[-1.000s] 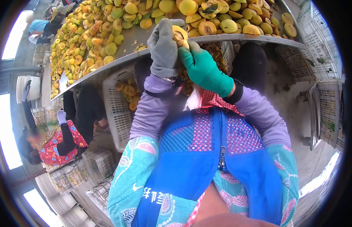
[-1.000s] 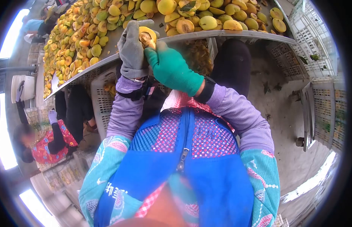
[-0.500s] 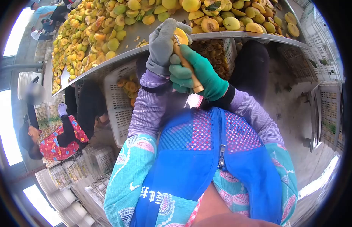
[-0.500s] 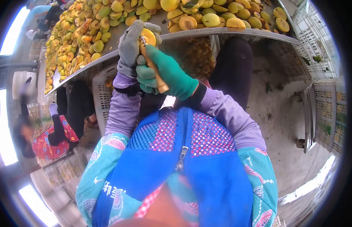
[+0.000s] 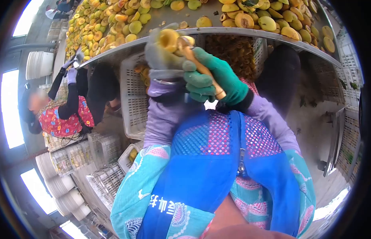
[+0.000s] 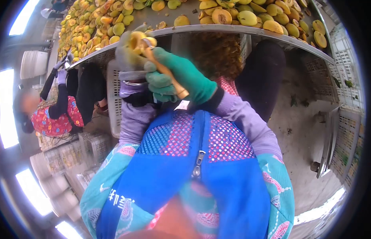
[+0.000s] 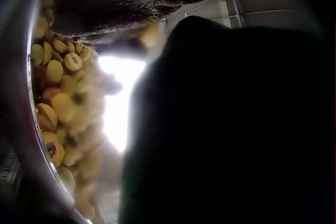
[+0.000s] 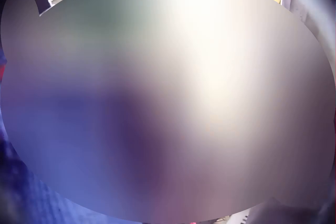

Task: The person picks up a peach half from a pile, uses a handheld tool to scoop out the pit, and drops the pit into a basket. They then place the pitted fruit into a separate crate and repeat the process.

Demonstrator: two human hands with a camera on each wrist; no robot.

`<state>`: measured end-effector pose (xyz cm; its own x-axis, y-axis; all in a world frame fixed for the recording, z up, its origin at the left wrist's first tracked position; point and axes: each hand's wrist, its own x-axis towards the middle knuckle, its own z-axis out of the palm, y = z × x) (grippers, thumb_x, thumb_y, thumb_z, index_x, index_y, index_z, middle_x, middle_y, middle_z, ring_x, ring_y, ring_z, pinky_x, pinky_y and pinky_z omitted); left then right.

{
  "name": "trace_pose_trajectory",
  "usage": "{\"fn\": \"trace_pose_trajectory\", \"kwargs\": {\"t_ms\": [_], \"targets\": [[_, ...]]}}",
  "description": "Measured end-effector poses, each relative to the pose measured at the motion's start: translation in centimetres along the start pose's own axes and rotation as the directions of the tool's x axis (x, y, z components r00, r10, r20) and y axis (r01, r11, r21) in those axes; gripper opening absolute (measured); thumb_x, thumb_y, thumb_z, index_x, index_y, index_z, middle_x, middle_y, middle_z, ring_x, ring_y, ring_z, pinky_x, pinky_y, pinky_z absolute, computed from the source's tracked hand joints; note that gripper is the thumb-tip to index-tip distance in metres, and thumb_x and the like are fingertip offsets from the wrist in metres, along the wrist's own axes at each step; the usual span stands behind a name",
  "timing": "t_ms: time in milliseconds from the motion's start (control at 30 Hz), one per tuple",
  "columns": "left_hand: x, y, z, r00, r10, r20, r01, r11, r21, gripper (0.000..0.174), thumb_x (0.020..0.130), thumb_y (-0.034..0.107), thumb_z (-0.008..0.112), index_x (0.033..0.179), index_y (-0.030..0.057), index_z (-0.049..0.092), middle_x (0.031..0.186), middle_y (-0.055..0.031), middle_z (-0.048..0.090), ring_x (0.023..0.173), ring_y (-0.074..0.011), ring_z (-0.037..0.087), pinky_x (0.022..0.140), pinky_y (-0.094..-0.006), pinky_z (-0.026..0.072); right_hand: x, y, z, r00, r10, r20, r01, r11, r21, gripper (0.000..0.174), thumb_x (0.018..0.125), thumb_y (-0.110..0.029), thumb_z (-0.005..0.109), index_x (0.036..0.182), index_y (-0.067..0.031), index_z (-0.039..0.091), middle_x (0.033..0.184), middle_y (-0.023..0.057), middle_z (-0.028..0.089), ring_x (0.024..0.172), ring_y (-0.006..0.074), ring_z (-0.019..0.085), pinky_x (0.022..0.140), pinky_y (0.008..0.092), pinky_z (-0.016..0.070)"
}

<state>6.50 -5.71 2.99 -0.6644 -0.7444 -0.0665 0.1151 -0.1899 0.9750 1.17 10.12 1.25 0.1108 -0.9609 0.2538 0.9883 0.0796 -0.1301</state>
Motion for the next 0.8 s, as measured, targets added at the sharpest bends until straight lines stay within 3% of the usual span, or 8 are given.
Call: {"fn": "trace_pose_trajectory", "kwargs": {"t_ms": [67, 100, 167, 267, 433, 533, 600, 800], "targets": [[1.6, 0.4, -4.6, 0.975, -0.193, -0.111, 0.184, 0.979, -0.089, 0.041, 0.092, 0.039, 0.047, 0.101, 0.0022, 0.065, 0.090, -0.0195, 0.067, 0.075, -0.0266, 0.065, 0.068, -0.0335, 0.0522, -2.5, -1.3, 0.2, 0.964, -0.085, -0.253, 0.054, 0.991, -0.125, 0.036, 0.096, -0.047, 0.046, 0.098, -0.0117, 0.052, 0.061, -0.0028, 0.045, 0.046, 0.0099, 0.040, 0.045, 0.0260, 0.0352], [2.5, 0.6, -6.0, 0.978, 0.021, -0.209, 0.118, 0.767, 0.631, 0.040, 0.089, 0.039, 0.051, 0.102, 0.0035, 0.065, 0.090, -0.0213, 0.067, 0.077, -0.0304, 0.066, 0.072, -0.0359, 0.0522, -3.8, -2.1, -1.4, 0.903, -0.132, -0.408, 0.047, 0.977, -0.210, 0.036, 0.095, -0.046, 0.049, 0.098, -0.0106, 0.053, 0.063, -0.0010, 0.047, 0.048, 0.0109, 0.042, 0.047, 0.0260, 0.0387], [4.1, -0.1, -7.6, 0.943, 0.330, 0.043, 0.016, -0.172, 0.985, 0.042, 0.081, 0.042, 0.059, 0.104, 0.0063, 0.067, 0.094, -0.0230, 0.068, 0.089, -0.0371, 0.065, 0.083, -0.0414, 0.0503, -5.4, -1.8, -7.5, 0.679, -0.151, -0.718, 0.045, 0.985, -0.165, 0.036, 0.096, -0.046, 0.048, 0.094, -0.0111, 0.053, 0.062, -0.0017, 0.046, 0.045, 0.0097, 0.040, 0.044, 0.0238, 0.0353], [6.6, 2.1, 0.8, 0.974, 0.107, 0.202, -0.225, 0.312, 0.923, 0.044, 0.078, 0.041, 0.062, 0.102, 0.0046, 0.067, 0.097, -0.0201, 0.068, 0.094, -0.0348, 0.065, 0.085, -0.0408, 0.0495, -5.1, -2.0, -7.9, 0.561, -0.254, -0.788, 0.050, 0.960, -0.275, 0.035, 0.096, -0.045, 0.049, 0.093, -0.0107, 0.053, 0.062, -0.0018, 0.047, 0.044, 0.0086, 0.041, 0.042, 0.0220, 0.0347], [12.7, -4.0, 9.2, 0.814, -0.284, 0.507, -0.578, -0.295, 0.761, 0.039, 0.078, 0.031, 0.064, 0.102, 0.0011, 0.067, 0.097, -0.0200, 0.068, 0.089, -0.0308, 0.066, 0.081, -0.0371, 0.0511, -3.5, -4.2, -3.7, 0.407, -0.739, -0.537, -0.245, 0.479, -0.843, 0.041, 0.095, -0.043, 0.050, 0.094, -0.0033, 0.059, 0.068, 0.0025, 0.057, 0.062, 0.0117, 0.054, 0.054, 0.0285, 0.0437], [15.0, -2.2, 8.5, 0.776, -0.395, 0.492, -0.528, 0.020, 0.849, 0.041, 0.078, 0.031, 0.065, 0.105, 0.0007, 0.066, 0.102, -0.0187, 0.067, 0.089, -0.0294, 0.067, 0.077, -0.0365, 0.0537, -4.3, -6.7, -4.5, 0.437, -0.679, -0.589, -0.261, 0.531, -0.806, 0.041, 0.097, -0.042, 0.049, 0.094, -0.0019, 0.059, 0.068, 0.0012, 0.056, 0.063, 0.0105, 0.053, 0.056, 0.0290, 0.0430], [14.5, -1.1, 4.8, 0.744, -0.393, 0.540, 0.082, 0.857, 0.509, 0.045, 0.087, 0.032, 0.060, 0.114, -0.0034, 0.059, 0.103, -0.0179, 0.064, 0.083, -0.0292, 0.067, 0.068, -0.0307, 0.0555, -4.2, -7.2, -4.1, 0.405, -0.774, -0.486, -0.342, 0.365, -0.866, 0.038, 0.096, -0.038, 0.050, 0.095, -0.0012, 0.058, 0.071, 0.0120, 0.059, 0.060, 0.0243, 0.057, 0.057, 0.0361, 0.0454], [6.9, -0.4, 4.0, 0.773, -0.243, 0.586, 0.374, 0.921, -0.112, 0.041, 0.096, 0.032, 0.047, 0.114, -0.0037, 0.057, 0.098, -0.0176, 0.065, 0.076, -0.0231, 0.066, 0.053, -0.0250, 0.0486, -2.2, -6.0, -2.2, 0.429, -0.903, -0.006, -0.384, -0.176, -0.906, 0.029, 0.094, -0.031, 0.054, 0.092, -0.0022, 0.056, 0.073, 0.0230, 0.060, 0.068, 0.0421, 0.059, 0.057, 0.0476, 0.0449]]}}
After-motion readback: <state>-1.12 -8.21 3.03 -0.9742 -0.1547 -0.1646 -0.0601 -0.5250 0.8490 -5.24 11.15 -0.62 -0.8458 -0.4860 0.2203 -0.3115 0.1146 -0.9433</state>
